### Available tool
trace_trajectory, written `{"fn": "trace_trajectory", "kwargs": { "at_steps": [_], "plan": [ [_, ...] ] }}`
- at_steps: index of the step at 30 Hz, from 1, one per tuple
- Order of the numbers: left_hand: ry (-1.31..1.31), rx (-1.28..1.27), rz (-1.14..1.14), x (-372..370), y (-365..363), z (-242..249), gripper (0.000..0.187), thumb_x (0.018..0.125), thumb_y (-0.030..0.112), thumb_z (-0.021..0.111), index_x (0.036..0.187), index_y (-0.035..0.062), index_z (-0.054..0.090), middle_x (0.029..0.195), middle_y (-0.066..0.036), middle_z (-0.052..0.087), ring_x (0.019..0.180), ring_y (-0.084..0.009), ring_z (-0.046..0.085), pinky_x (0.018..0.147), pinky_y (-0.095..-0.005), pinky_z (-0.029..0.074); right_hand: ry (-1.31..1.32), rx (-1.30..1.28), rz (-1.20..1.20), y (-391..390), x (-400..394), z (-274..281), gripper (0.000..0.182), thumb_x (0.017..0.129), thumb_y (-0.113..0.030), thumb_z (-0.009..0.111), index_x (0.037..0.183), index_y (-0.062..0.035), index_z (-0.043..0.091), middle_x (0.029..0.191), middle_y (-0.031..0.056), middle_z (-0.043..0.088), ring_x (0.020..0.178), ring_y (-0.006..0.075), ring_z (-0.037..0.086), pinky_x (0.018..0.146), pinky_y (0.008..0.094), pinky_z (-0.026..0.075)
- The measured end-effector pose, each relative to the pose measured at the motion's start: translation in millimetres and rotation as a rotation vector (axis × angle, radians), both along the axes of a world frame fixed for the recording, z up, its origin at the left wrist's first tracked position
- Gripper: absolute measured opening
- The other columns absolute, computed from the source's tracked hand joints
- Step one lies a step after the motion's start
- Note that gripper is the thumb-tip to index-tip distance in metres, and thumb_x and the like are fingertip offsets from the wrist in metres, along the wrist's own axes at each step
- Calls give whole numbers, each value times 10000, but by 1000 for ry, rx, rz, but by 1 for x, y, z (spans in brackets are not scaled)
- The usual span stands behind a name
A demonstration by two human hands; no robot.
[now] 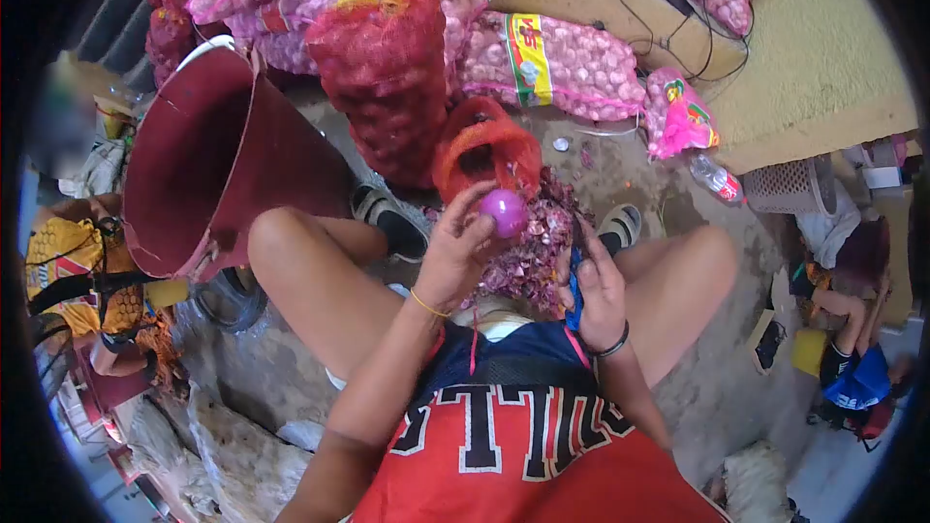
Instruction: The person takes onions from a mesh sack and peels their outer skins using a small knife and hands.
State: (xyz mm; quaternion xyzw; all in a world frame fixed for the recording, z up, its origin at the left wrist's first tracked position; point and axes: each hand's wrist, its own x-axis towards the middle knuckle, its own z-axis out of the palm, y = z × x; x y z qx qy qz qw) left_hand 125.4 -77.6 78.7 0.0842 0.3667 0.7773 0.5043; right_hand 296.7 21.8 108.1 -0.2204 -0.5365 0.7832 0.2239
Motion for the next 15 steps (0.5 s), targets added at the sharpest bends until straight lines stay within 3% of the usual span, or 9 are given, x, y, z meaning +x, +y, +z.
{"fn": "trace_trajectory", "kwargs": {
  "at_steps": [1, 2, 5, 6, 10, 13, 15],
  "plan": [
    [45, -33, 1, -2, 1, 3, 538, 887, 235, 663, 1344, 78, 426, 998, -25, 582, 813, -96, 565, 934, -419, 514, -2, 25, 43, 1, -5, 1, 571, 1005, -273, 454, 1503, -109, 229, 824, 22, 470, 597, 59, 377, 532, 188, 328],
    [9, -49, 30, 1, 3, 7, 522, 868, 197, 684, 1322, 78, 454, 969, -10, 566, 717, -59, 482, 903, -349, 517, -8, 53, 86, -1, -8, 2, 589, 1003, -275, 458, 1510, -112, 207, 827, 16, 467, 597, 56, 375, 528, 186, 325],
    [52, -54, -10, 1, -1, 3, 519, 847, 160, 699, 1303, 67, 471, 1177, -83, 552, 1046, -193, 586, 879, -351, 533, -67, 96, 157, -8, -8, -4, 651, 992, -293, 479, 1525, -125, 146, 855, -4, 466, 607, 46, 360, 526, 183, 312],
    [74, -26, 22, 1, 2, 2, 526, 813, 69, 717, 1278, 64, 471, 1203, -82, 532, 1089, -188, 564, 916, -326, 513, -75, 87, 170, -8, -9, -2, 654, 991, -295, 481, 1525, -126, 145, 868, -4, 470, 610, 46, 356, 526, 183, 310],
    [283, 8, 102, 7, 7, 6, 609, 718, -120, 728, 1228, 58, 445, 1231, -89, 496, 1150, -193, 524, 980, -334, 475, -12, -22, 165, -10, -15, -1, 654, 992, -270, 484, 1527, -144, 129, 883, 35, 490, 614, 59, 386, 529, 181, 335],
    [427, 101, 145, 11, 8, 9, 611, 717, -126, 727, 1222, 54, 433, 1247, -89, 472, 1172, -195, 504, 991, -338, 466, 2, -31, 108, -16, -18, -2, 609, 1003, -278, 465, 1518, -129, 176, 887, 18, 485, 614, 55, 370, 533, 179, 321],
    [372, 126, 141, 12, 8, 10, 621, 715, -130, 726, 1224, 58, 425, 1248, -86, 467, 1182, -195, 495, 998, -339, 459, 15, -36, 66, -16, -18, -4, 578, 1010, -283, 450, 1510, -119, 211, 883, 12, 486, 614, 53, 368, 534, 176, 316]
  ]
}}
